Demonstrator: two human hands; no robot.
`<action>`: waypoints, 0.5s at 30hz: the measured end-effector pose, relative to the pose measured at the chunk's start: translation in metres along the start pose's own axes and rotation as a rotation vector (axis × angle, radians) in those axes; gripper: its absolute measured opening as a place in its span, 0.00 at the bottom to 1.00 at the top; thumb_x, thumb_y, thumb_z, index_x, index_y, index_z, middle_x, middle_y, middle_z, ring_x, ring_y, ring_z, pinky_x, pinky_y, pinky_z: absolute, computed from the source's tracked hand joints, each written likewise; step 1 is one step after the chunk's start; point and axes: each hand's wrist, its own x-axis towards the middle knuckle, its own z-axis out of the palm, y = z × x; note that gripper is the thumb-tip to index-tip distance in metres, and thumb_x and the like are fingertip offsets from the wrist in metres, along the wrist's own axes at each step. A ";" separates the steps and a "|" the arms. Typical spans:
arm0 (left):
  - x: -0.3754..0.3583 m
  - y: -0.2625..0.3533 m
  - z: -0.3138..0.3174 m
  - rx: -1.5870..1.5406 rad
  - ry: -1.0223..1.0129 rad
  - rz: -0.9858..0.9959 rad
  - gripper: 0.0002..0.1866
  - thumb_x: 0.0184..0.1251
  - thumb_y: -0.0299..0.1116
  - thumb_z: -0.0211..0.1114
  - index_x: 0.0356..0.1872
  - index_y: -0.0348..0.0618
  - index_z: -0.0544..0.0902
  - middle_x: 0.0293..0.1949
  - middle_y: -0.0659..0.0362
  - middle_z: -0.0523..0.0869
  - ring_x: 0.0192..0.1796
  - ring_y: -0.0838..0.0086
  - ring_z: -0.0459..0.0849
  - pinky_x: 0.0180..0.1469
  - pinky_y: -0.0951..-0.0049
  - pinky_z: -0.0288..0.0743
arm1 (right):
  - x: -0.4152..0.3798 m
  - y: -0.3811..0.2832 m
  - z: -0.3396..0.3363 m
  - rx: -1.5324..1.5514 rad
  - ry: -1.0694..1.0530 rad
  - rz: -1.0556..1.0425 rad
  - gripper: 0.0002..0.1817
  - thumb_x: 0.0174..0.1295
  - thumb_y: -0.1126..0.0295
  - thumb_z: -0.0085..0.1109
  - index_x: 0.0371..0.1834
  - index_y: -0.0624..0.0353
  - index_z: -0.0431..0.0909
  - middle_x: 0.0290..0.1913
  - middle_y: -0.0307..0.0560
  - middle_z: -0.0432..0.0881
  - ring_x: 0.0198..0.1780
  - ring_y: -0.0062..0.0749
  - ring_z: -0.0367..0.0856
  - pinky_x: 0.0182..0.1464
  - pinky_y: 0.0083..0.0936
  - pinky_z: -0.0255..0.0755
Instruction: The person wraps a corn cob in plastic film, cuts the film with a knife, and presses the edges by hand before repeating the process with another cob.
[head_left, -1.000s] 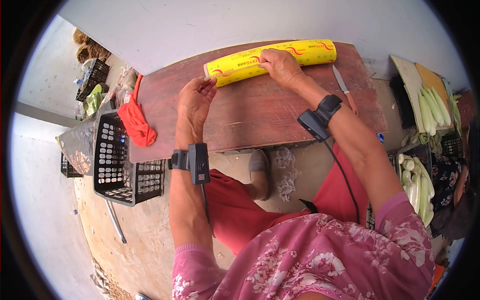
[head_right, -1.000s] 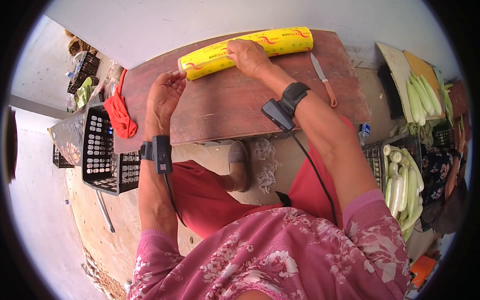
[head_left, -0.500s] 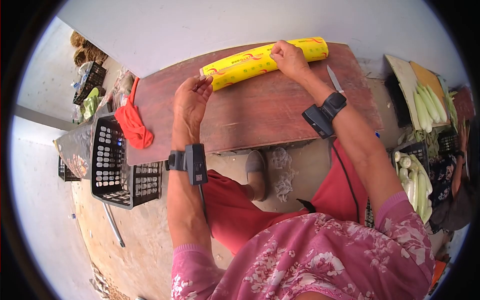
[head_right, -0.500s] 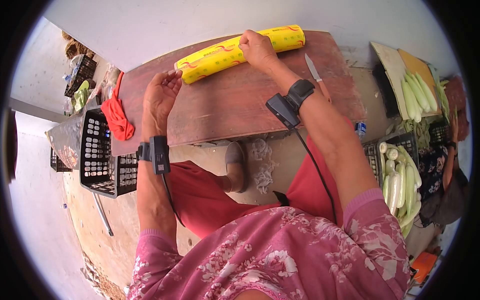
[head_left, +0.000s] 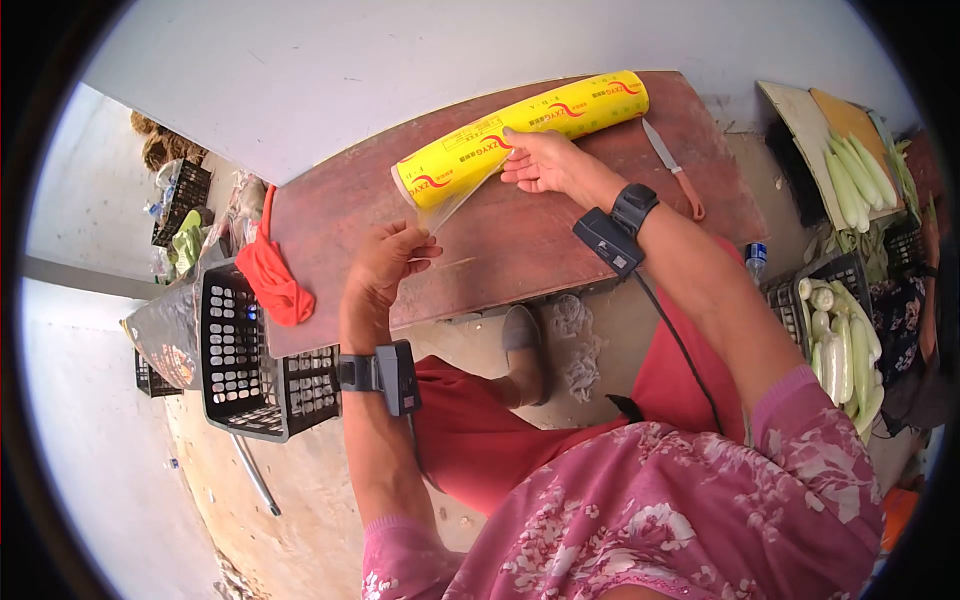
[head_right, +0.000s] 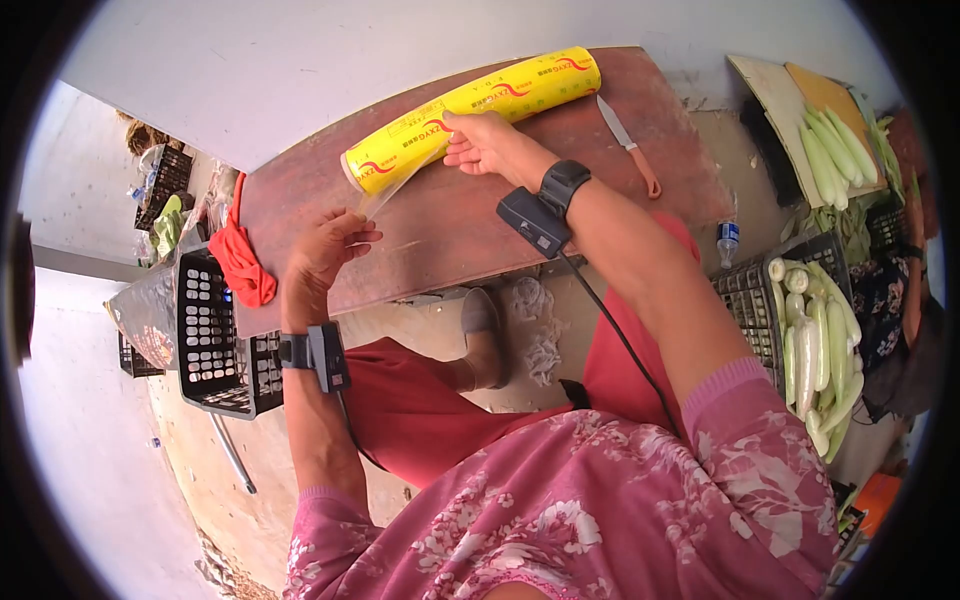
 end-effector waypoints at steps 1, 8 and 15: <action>0.000 -0.002 0.000 0.058 -0.014 -0.017 0.07 0.64 0.32 0.62 0.38 0.41 0.81 0.35 0.59 0.85 0.37 0.74 0.86 0.40 0.76 0.77 | 0.002 0.002 -0.001 -0.011 -0.020 -0.007 0.26 0.65 0.51 0.60 0.50 0.65 0.70 0.49 0.56 0.77 0.46 0.41 0.82 0.43 0.31 0.73; 0.003 -0.007 0.007 0.297 -0.051 -0.042 0.07 0.62 0.33 0.62 0.35 0.41 0.81 0.34 0.59 0.85 0.38 0.73 0.86 0.40 0.76 0.76 | 0.000 0.006 -0.007 -0.036 -0.141 -0.078 0.15 0.65 0.64 0.61 0.48 0.59 0.73 0.45 0.48 0.80 0.47 0.37 0.83 0.45 0.29 0.73; 0.009 -0.011 0.005 0.394 -0.085 -0.009 0.07 0.59 0.32 0.63 0.33 0.39 0.81 0.31 0.60 0.84 0.36 0.74 0.86 0.36 0.77 0.75 | -0.005 0.002 -0.016 -0.239 -0.091 -0.040 0.15 0.63 0.63 0.63 0.47 0.60 0.73 0.41 0.46 0.81 0.40 0.34 0.84 0.41 0.27 0.75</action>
